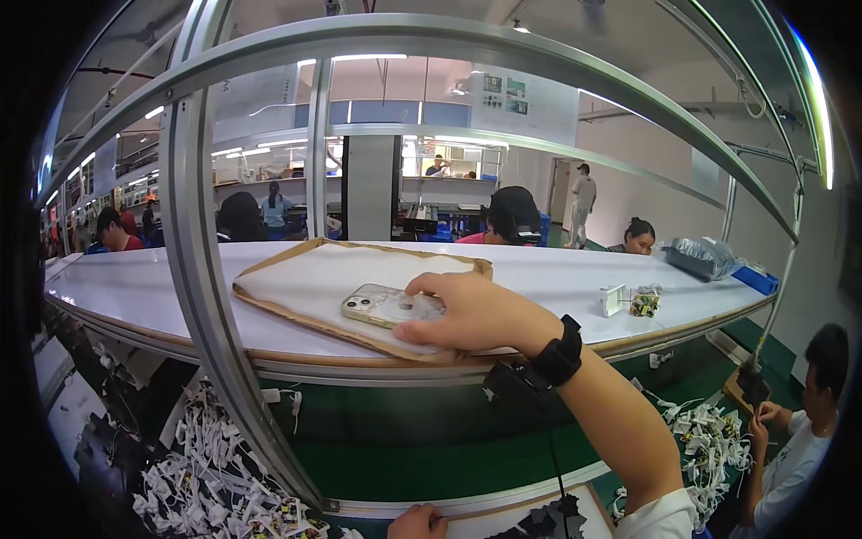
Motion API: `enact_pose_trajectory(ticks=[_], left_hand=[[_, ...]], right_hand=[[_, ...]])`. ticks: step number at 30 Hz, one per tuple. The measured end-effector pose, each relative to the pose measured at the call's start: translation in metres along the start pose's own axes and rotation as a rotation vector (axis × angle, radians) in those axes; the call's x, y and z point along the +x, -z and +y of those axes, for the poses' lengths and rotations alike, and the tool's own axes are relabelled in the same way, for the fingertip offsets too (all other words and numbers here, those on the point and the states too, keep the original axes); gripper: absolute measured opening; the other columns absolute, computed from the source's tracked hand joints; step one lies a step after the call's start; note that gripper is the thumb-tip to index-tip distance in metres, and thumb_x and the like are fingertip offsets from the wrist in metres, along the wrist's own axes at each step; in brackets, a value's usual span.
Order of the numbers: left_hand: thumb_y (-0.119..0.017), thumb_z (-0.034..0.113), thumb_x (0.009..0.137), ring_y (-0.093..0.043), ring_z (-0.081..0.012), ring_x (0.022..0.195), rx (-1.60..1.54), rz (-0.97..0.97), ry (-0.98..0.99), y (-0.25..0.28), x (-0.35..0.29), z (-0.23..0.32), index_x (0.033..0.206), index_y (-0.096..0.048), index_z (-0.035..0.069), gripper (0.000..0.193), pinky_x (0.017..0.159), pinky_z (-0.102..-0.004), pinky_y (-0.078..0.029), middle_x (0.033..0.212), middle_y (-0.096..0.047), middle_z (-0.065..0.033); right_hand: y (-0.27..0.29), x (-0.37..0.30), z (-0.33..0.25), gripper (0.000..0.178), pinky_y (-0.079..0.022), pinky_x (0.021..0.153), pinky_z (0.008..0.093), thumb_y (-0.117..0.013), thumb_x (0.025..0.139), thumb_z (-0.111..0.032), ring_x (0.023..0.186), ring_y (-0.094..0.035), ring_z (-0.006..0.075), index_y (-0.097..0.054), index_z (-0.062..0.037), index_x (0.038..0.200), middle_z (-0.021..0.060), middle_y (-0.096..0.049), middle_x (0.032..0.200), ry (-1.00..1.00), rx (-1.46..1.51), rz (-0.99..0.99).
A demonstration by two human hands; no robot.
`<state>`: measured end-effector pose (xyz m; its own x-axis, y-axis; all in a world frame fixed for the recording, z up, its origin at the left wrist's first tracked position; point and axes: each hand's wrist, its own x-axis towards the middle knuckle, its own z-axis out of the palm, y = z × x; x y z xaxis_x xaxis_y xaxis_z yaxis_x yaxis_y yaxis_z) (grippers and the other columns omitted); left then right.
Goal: The recorder is assembling electronic circuit boards, connecting wire harnesses, and preparing them for packaging.
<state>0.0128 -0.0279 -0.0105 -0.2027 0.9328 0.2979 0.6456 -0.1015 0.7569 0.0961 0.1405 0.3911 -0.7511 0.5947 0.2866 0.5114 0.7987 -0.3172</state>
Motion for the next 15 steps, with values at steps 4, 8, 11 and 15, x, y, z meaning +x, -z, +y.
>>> enact_pose_trajectory(ticks=[4,8,11,15], left_hand=[[-0.06,0.017,0.098,-0.066,-0.0485,0.085,-0.038,0.067,-0.079,-0.008,-0.001,-0.007,0.104,-0.065,0.001,0.018,0.075,-0.0558,-0.053,0.087,-0.067,-0.0241],[-0.067,0.018,0.094,-0.067,-0.0412,0.093,0.056,0.051,-0.046,-0.003,-0.006,0.001,0.11,-0.068,0.003,0.023,0.079,-0.0512,-0.057,0.102,-0.069,-0.0232],[-0.068,0.017,0.093,-0.068,-0.04,0.098,0.112,-0.023,-0.059,-0.001,-0.005,-0.004,0.112,-0.069,0.003,0.024,0.08,-0.0504,-0.058,0.108,-0.069,-0.0226],[-0.068,0.016,0.092,-0.068,-0.0389,0.105,0.152,-0.065,-0.085,0.003,-0.007,0.001,0.112,-0.071,0.004,0.024,0.084,-0.0492,-0.059,0.114,-0.069,-0.0206]], right_hand=[[0.0,0.001,0.008,0.069,-0.054,0.094,0.0373,-0.083,0.085,-0.043,0.102,-0.072,0.0322,-0.064,0.0028,0.132,0.0234,-0.074,0.112,0.166,0.009,0.089],[-0.004,-0.006,0.012,0.068,-0.054,0.094,0.0351,-0.085,0.082,-0.041,0.103,-0.072,0.0299,-0.066,0.0041,0.129,0.025,-0.073,0.115,0.18,0.009,0.292],[0.005,-0.019,0.027,0.07,-0.055,0.095,0.0348,-0.086,0.079,-0.041,0.103,-0.072,0.0283,-0.066,0.004,0.129,0.0252,-0.074,0.115,0.147,-0.016,0.487],[0.029,-0.047,0.059,0.066,-0.057,0.092,0.036,-0.087,0.076,-0.038,0.1,-0.074,0.0264,-0.069,0.0054,0.123,0.0225,-0.076,0.106,-0.163,0.036,0.57]])
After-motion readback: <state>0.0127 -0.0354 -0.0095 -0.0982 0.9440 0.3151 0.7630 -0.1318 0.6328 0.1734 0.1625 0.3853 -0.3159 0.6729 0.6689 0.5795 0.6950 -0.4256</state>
